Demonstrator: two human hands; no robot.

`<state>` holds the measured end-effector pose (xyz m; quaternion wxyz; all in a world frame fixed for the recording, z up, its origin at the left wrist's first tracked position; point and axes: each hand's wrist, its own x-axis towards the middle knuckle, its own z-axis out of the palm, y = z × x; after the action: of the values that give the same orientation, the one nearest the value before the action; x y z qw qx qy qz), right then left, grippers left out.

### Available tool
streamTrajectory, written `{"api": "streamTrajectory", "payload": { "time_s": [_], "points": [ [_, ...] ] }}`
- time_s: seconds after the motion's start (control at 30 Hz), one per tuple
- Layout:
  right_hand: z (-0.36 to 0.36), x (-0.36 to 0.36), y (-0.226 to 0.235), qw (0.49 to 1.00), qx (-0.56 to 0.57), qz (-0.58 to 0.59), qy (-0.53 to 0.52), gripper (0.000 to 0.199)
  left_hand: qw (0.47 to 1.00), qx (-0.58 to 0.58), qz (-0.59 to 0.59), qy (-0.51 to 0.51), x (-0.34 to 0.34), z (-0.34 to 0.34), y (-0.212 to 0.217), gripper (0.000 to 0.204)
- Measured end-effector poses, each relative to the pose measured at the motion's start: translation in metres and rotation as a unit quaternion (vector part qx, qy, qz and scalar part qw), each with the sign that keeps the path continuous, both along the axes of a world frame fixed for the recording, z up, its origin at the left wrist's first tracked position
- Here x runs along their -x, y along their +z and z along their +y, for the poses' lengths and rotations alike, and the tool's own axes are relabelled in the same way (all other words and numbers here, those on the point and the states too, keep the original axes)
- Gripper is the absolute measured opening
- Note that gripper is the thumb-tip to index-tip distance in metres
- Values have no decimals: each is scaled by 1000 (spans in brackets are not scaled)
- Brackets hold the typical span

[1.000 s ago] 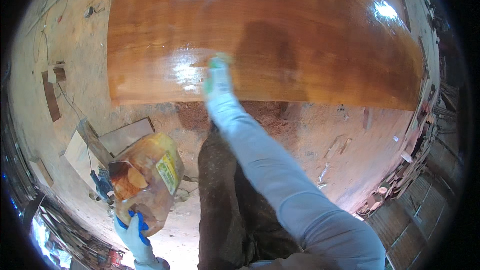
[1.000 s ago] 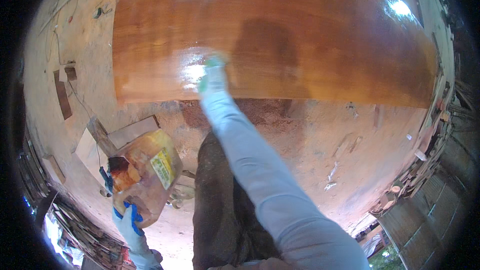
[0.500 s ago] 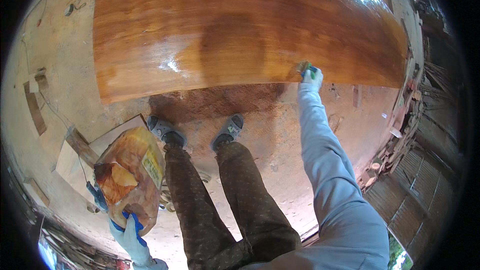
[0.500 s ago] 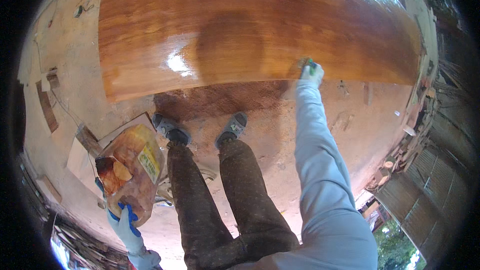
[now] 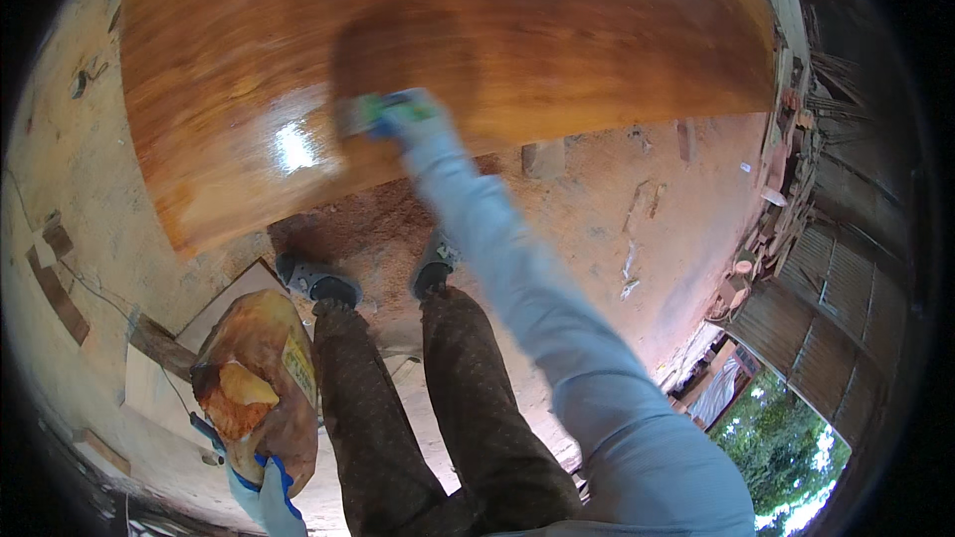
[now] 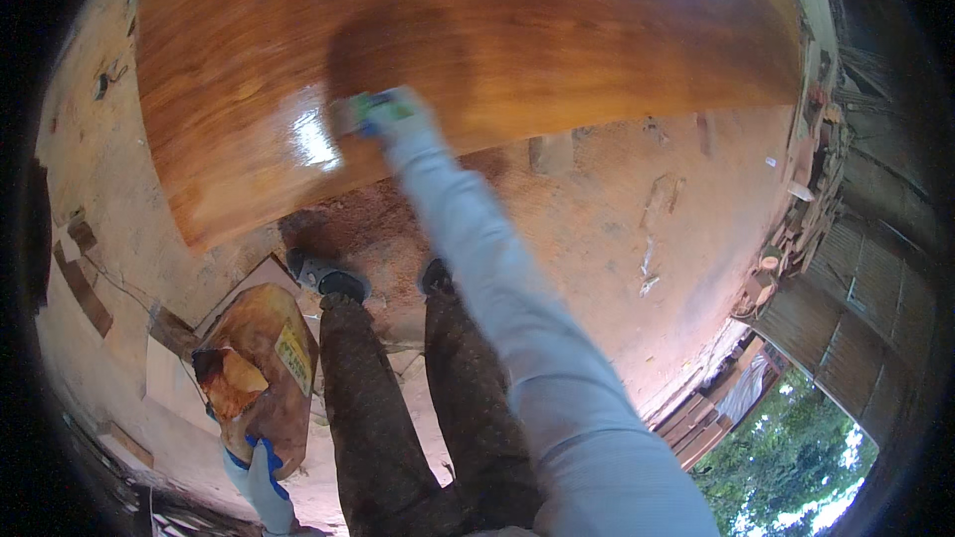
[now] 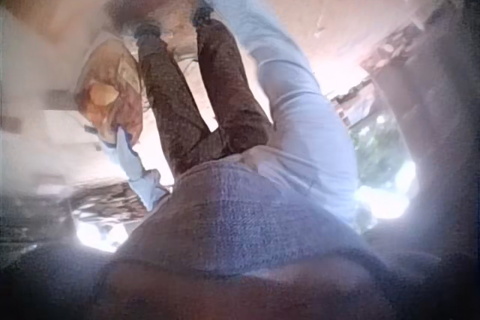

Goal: The person applies a liquid finish to a large wooden tabletop using a brush and a plastic container. They repeatedly dip the brush into the container and spread the finish across the surface, while another person works nearby with a roller.

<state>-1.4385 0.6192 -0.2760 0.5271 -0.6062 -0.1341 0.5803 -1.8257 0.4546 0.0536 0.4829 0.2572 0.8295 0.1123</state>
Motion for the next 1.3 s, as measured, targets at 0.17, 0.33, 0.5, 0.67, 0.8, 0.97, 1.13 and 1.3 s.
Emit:
{"api": "streamTrajectory", "payload": {
  "time_s": [0.17,0.33,0.5,0.67,0.8,0.97,1.13,1.3],
  "points": [
    [-70,-327,14,962,61,-225,-139,20,1000,2,-14,-11,-2,3,-25,50],
    [-97,-303,-7,863,57,-497,-74,18,999,1,-9,-34,-28,7,-31,58],
    [-92,-25,-7,999,40,-11,-27,21,999,-28,11,-45,-69,10,-19,53],
    [-126,-42,0,950,-69,-274,130,22,999,-12,-3,-45,-106,8,-18,43],
    [-133,-291,20,860,195,-415,224,25,998,-11,9,-56,-119,-3,-22,39],
    [-189,-524,25,662,101,-743,-1,25,998,-37,-6,-59,-145,-6,-41,39],
    [-93,-339,0,958,130,-139,-217,24,999,7,26,-20,-187,-11,-16,59],
    [-90,-172,37,854,-88,-437,267,22,995,5,-41,-89,-215,-4,-32,56]
  ]
}}
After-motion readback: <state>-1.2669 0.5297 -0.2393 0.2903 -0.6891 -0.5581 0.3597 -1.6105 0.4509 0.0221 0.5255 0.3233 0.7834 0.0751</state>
